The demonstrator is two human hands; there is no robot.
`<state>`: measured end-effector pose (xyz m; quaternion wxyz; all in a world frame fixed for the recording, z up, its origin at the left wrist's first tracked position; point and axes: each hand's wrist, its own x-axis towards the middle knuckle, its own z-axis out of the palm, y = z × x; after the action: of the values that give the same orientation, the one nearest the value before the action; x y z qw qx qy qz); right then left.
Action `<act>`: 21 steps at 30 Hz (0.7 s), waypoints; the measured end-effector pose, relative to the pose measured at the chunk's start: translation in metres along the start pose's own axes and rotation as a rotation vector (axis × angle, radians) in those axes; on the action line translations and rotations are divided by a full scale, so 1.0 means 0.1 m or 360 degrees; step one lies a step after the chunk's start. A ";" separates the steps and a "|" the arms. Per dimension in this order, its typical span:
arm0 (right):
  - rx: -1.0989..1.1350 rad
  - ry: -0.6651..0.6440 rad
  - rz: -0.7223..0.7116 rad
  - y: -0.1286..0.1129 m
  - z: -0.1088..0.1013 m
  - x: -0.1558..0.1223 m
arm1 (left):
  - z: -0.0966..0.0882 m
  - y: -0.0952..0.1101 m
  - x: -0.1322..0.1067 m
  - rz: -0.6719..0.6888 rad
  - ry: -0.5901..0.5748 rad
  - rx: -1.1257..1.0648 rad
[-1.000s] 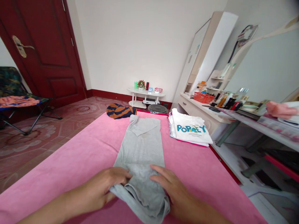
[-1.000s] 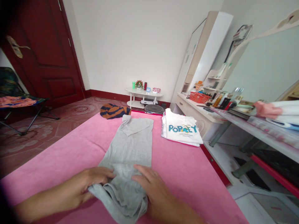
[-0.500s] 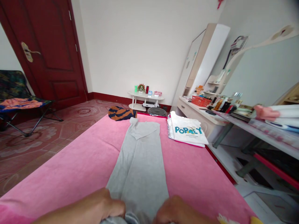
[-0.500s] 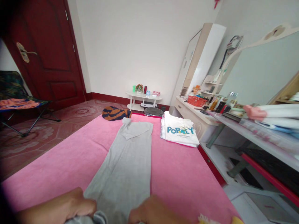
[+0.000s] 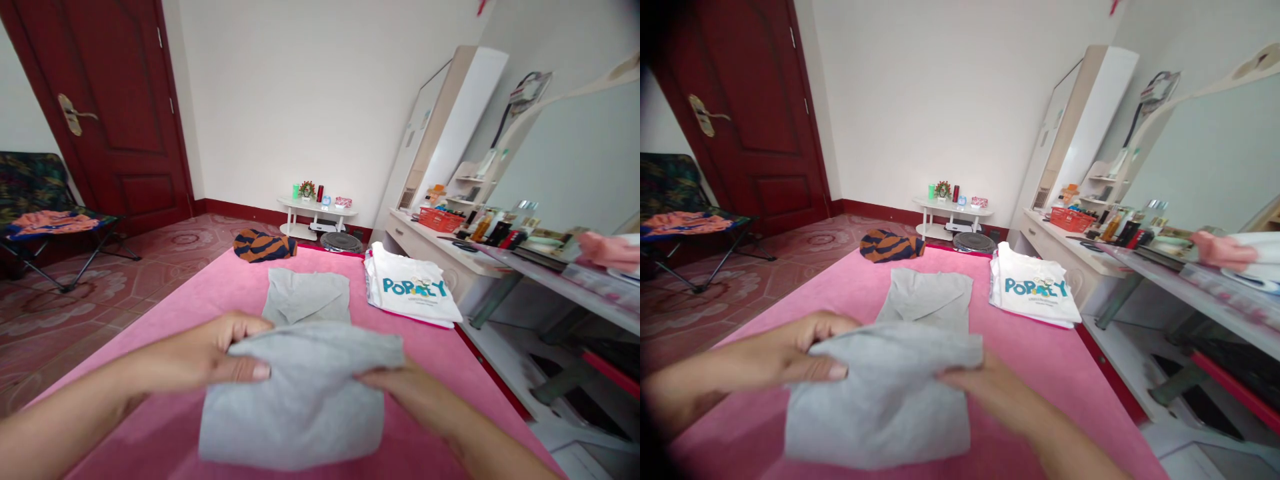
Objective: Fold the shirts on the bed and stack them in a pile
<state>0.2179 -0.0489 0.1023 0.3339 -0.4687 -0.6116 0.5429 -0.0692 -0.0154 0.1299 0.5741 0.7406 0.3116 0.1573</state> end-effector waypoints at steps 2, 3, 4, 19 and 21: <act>0.0163 0.0172 0.0004 -0.08 -0.20 0.42 | -0.36 0.04 0.37 0.0057 0.0235 0.0055; 0.0205 0.0203 0.0029 -0.09 -0.31 0.66 | -0.54 0.02 0.60 0.0062 0.0387 0.0103; 0.0210 0.0239 0.0046 -0.08 -0.43 0.92 | -0.72 -0.04 0.84 0.0072 0.0520 0.0185; -0.1596 0.0618 -0.0695 0.99 -0.20 1.44 | -0.33 -1.46 1.53 0.0101 0.0710 0.1458; -0.1742 0.0541 -0.0505 1.04 -0.21 1.47 | -0.31 -1.53 1.49 -0.0038 0.0668 0.1508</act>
<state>0.2094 0.0932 -0.0102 0.2142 -0.5559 -0.8031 0.0094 -0.0174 0.1259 -0.0251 0.1027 0.8682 0.4656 0.1376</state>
